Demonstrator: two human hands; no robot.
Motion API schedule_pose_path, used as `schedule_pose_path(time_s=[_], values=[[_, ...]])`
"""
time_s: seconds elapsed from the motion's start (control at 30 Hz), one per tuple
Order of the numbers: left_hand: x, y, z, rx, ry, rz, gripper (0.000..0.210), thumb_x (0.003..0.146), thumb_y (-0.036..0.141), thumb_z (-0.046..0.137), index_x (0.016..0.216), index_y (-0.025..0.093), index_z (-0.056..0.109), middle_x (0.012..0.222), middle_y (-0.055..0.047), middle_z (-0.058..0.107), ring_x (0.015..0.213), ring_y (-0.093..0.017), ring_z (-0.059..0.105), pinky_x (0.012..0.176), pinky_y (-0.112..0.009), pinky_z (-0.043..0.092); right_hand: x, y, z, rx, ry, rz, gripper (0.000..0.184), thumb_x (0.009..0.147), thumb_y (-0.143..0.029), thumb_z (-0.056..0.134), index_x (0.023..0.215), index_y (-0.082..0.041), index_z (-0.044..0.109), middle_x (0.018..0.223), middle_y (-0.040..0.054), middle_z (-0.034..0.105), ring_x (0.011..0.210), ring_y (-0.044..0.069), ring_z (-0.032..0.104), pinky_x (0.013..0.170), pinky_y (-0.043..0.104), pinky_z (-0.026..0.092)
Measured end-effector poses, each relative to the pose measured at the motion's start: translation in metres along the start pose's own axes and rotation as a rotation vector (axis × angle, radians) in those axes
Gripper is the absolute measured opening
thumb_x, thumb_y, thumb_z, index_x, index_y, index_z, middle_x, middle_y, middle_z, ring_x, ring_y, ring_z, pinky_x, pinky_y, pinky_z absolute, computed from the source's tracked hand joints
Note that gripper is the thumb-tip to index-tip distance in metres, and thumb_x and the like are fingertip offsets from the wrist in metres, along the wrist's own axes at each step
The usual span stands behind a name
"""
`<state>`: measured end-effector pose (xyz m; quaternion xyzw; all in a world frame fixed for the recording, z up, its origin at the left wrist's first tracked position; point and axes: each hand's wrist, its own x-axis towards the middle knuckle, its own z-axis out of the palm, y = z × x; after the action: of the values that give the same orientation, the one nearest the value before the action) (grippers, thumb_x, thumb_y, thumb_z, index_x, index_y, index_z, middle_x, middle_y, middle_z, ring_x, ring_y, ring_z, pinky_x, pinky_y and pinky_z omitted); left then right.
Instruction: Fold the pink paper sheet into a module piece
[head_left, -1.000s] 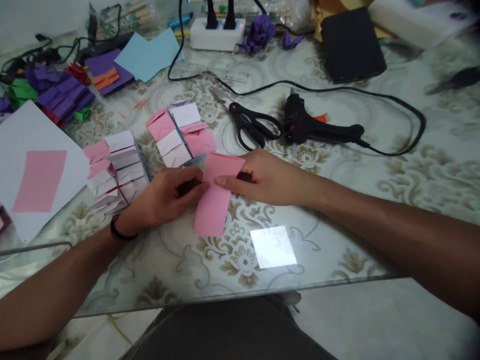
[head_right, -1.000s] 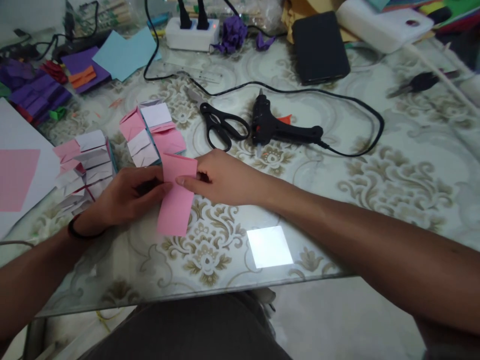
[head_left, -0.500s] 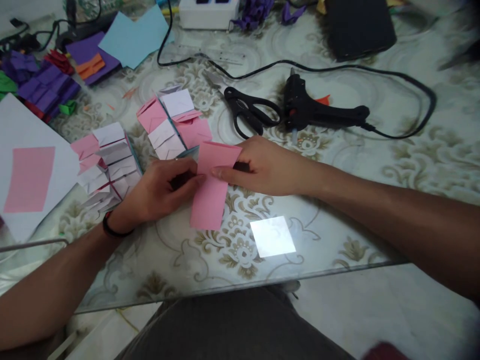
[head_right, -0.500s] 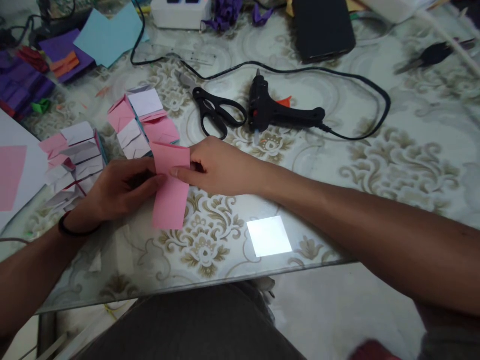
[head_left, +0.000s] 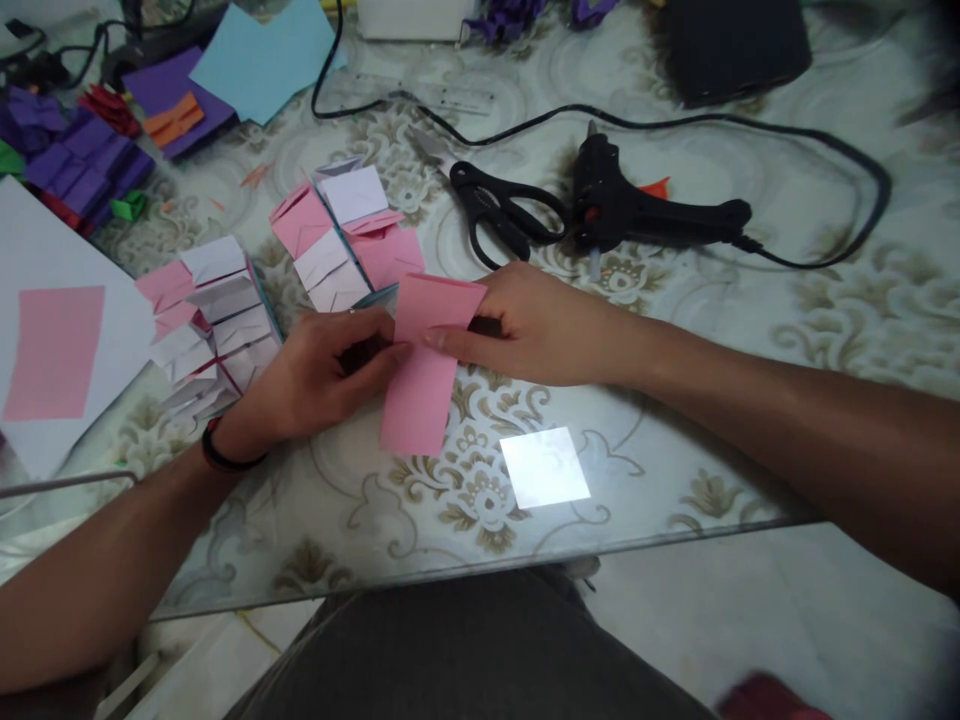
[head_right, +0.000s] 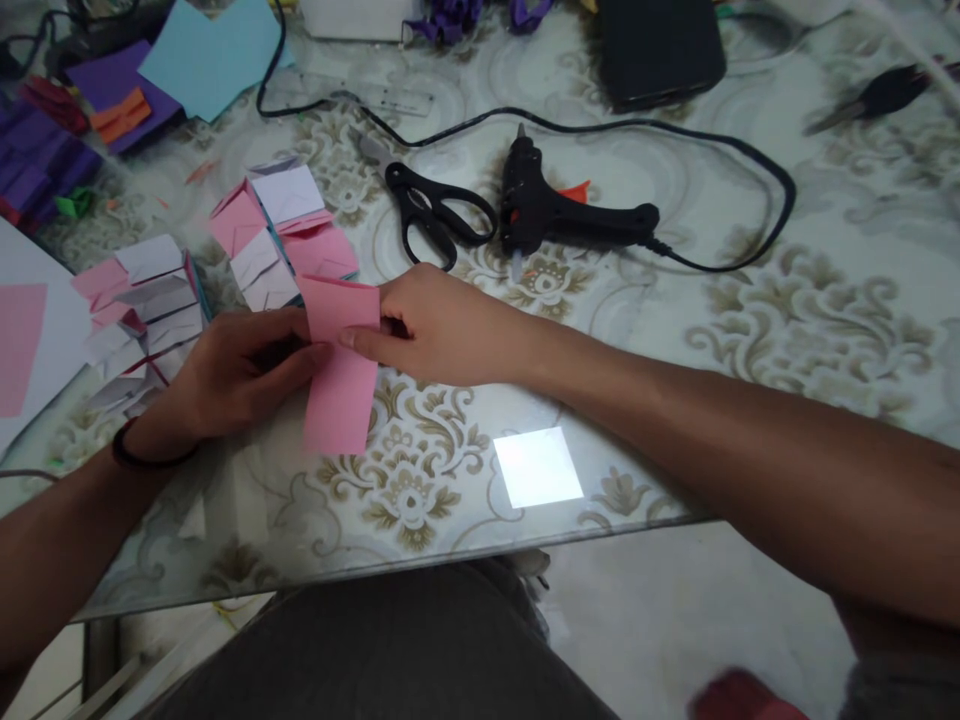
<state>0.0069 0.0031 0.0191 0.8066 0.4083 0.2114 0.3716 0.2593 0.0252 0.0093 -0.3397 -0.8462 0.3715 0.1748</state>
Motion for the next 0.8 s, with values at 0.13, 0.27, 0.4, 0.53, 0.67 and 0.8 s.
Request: schedule_pose_path(time_s=[0.13,0.27,0.4,0.53,0.67,0.8], values=[[-0.0007,0.0005,-0.0003,0.085,-0.027,0.026,0.032,0.106,0.043,0.059,0.085,0.021,0.07,0.071,-0.001,0.065,0.059,-0.013,0.048,0.054,-0.03,0.035,0.0002,0.0,0.0,0.008,0.002,-0.003,0.06,0.104,-0.063,0.052,0.066,-0.017,0.046,0.055,-0.0044,0.035,0.055,0.006,0.032,0.058,0.029,0.021],[-0.0012,-0.001,-0.0004,0.09,-0.021,0.03,0.032,0.106,0.044,0.059,0.086,0.022,0.069,0.069,-0.001,0.064,0.059,-0.013,0.048,0.054,-0.031,0.034,0.0,0.001,-0.0001,0.009,-0.001,0.009,0.057,0.105,-0.059,0.054,0.066,-0.016,0.048,0.054,-0.0045,0.036,0.055,0.006,0.033,0.059,0.03,0.021],[-0.0011,-0.0028,-0.0005,0.081,-0.027,0.019,0.031,0.106,0.045,0.059,0.088,0.022,0.071,0.074,-0.002,0.068,0.06,-0.013,0.051,0.054,-0.032,0.036,-0.0003,0.0022,0.0001,0.009,0.006,-0.001,0.053,0.105,-0.05,0.058,0.066,-0.016,0.047,0.053,-0.005,0.034,0.056,0.006,0.033,0.061,0.03,0.022],[-0.0005,-0.0031,-0.0003,0.074,-0.024,0.014,0.033,0.104,0.05,0.062,0.088,0.023,0.072,0.071,-0.001,0.065,0.058,-0.013,0.046,0.051,-0.031,0.035,-0.0005,0.0021,0.0003,0.001,0.004,-0.001,0.052,0.106,-0.049,0.056,0.067,-0.016,0.047,0.056,-0.0045,0.036,0.057,0.006,0.033,0.061,0.03,0.023],[-0.0002,-0.0021,0.0004,0.072,-0.02,0.024,0.032,0.105,0.046,0.06,0.087,0.022,0.072,0.068,0.0,0.061,0.056,-0.012,0.043,0.05,-0.03,0.033,-0.0006,0.0017,0.0004,-0.003,0.004,-0.004,0.051,0.105,-0.05,0.056,0.068,-0.016,0.048,0.056,-0.0045,0.036,0.057,0.006,0.034,0.061,0.029,0.023],[-0.0003,-0.0014,0.0003,0.075,-0.017,0.03,0.03,0.105,0.044,0.061,0.087,0.021,0.071,0.068,0.0,0.061,0.057,-0.012,0.044,0.05,-0.029,0.033,-0.0003,0.0016,0.0003,-0.002,0.006,-0.006,0.052,0.106,-0.052,0.054,0.068,-0.017,0.047,0.055,-0.0045,0.034,0.056,0.006,0.033,0.06,0.029,0.022]])
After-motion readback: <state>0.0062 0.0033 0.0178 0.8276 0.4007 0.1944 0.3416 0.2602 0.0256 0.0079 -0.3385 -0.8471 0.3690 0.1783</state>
